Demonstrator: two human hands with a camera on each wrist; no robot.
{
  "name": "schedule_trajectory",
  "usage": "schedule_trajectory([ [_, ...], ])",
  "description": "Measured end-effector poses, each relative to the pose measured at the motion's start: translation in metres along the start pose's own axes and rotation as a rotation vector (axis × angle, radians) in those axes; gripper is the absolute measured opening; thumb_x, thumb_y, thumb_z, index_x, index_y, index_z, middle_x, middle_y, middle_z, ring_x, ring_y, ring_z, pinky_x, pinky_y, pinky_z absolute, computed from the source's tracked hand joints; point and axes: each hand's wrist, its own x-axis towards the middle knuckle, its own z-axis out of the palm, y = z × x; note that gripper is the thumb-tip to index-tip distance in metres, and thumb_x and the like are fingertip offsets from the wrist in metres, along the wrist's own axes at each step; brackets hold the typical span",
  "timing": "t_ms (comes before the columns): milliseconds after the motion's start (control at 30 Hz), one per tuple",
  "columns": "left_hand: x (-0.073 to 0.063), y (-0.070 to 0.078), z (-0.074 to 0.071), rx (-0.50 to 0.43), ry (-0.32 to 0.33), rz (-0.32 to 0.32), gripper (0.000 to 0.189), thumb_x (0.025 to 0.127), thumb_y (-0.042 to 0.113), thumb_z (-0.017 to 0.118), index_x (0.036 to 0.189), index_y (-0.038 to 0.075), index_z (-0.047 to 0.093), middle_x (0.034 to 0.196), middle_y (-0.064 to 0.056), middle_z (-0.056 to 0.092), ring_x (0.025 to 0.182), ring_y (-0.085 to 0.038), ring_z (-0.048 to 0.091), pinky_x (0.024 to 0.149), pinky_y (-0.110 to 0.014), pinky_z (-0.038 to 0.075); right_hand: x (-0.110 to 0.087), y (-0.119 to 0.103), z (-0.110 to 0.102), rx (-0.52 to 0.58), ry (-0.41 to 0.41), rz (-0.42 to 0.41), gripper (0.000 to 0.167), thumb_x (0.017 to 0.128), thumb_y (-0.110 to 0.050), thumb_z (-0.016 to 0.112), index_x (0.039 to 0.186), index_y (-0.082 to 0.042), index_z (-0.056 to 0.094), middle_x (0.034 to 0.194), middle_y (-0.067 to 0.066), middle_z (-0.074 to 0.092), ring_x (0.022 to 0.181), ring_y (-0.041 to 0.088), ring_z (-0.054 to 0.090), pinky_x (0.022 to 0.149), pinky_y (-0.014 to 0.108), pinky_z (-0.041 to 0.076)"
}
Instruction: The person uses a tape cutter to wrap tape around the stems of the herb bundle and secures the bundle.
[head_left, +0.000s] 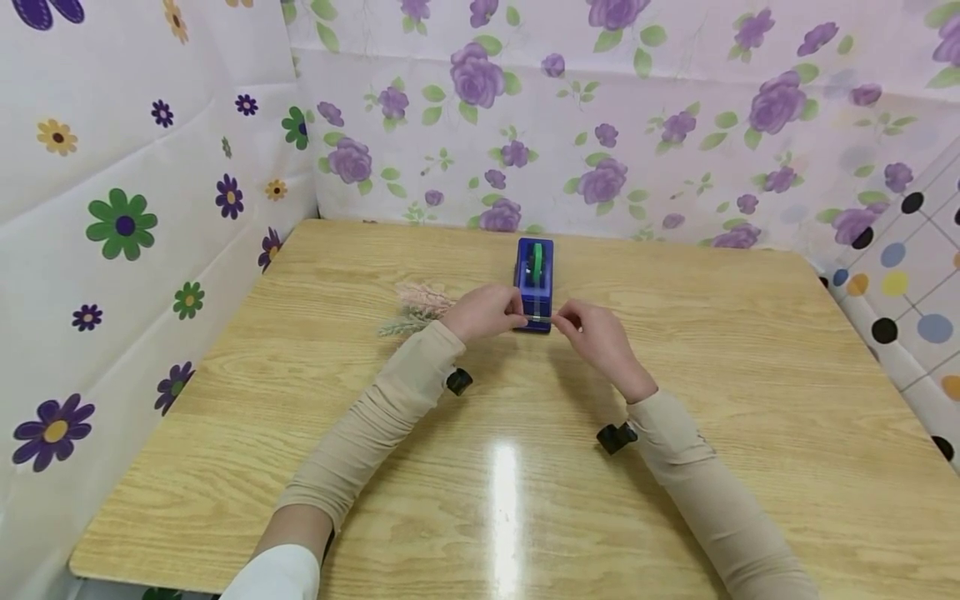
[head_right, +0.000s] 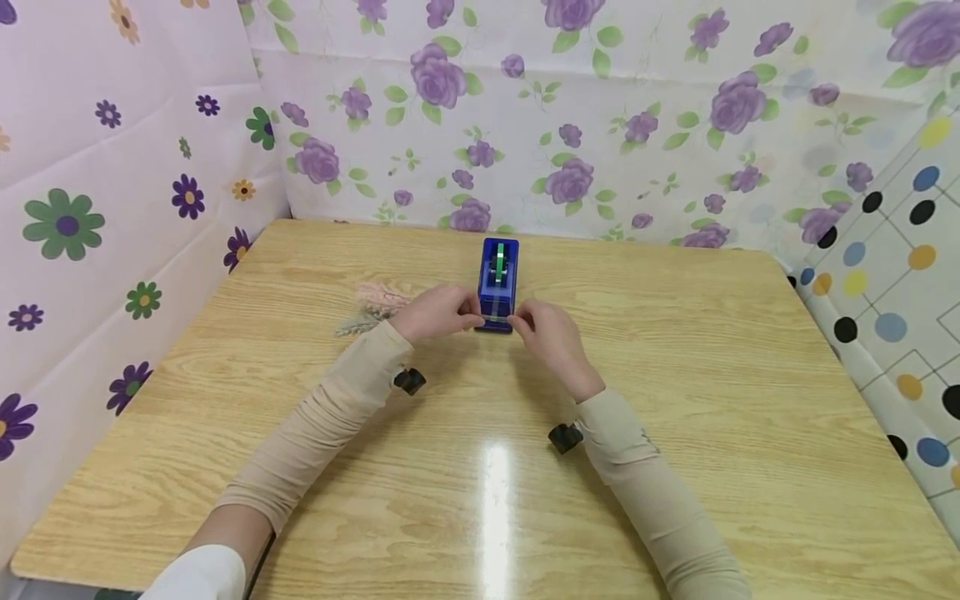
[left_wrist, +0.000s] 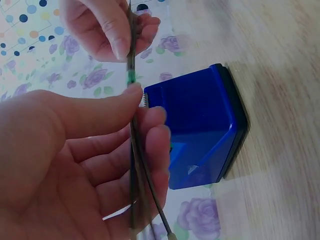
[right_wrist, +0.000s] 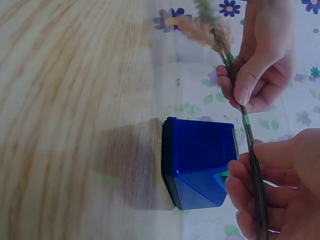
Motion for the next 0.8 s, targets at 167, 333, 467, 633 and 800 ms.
schedule_trajectory([
  [167,0.0012,-0.0007,0.0013,0.023,0.025,0.002,0.016,0.094,0.022,0.065,0.098,0.006,0.062,0.091,-0.006,0.067,0.074,-0.014,0.056,0.068,-0.027,0.046,0.002,-0.0006,0.0001,0.026,-0.042,0.03,0.027,0.102,-0.025,0.051,0.1,-0.002,0.064,0.078,0.011,0.065,0.061,0.017,0.051,0.056,0.027,0.039],
  [333,0.0024,-0.0003,-0.0003,-0.007,-0.002,0.023,0.027,0.098,0.026,0.058,0.095,0.002,0.069,0.077,-0.004,0.065,0.063,-0.012,0.049,0.061,-0.024,0.04,0.0049,0.0012,0.0018,0.02,-0.04,0.018,0.034,0.103,-0.024,0.047,0.093,0.0,0.069,0.069,0.008,0.059,0.055,0.015,0.042,0.054,0.027,0.034],
  [467,0.0026,-0.001,-0.0001,-0.009,-0.006,0.037,0.034,0.101,0.026,0.052,0.092,0.001,0.074,0.069,-0.002,0.062,0.057,-0.01,0.046,0.058,-0.023,0.038,0.0046,0.0033,0.0042,0.009,-0.022,0.002,0.035,0.102,-0.023,0.049,0.088,0.0,0.07,0.074,0.013,0.065,0.055,0.015,0.041,0.055,0.027,0.033],
  [633,0.0025,-0.0008,0.0013,-0.001,0.017,0.01,0.032,0.1,0.028,0.055,0.094,0.003,0.074,0.08,-0.006,0.069,0.063,-0.012,0.051,0.061,-0.024,0.04,0.0032,0.0038,0.0061,0.026,0.021,-0.004,0.03,0.1,-0.022,0.054,0.09,0.0,0.071,0.082,0.014,0.067,0.061,0.018,0.046,0.058,0.028,0.035],
  [800,0.0039,0.0018,-0.0006,0.009,0.054,-0.015,0.025,0.097,0.028,0.06,0.095,0.006,0.072,0.085,-0.004,0.07,0.069,-0.013,0.055,0.063,-0.025,0.043,0.0036,0.0025,0.0055,0.042,0.059,0.011,0.024,0.098,-0.022,0.058,0.095,-0.002,0.071,0.089,0.014,0.069,0.074,0.023,0.056,0.066,0.033,0.045],
])
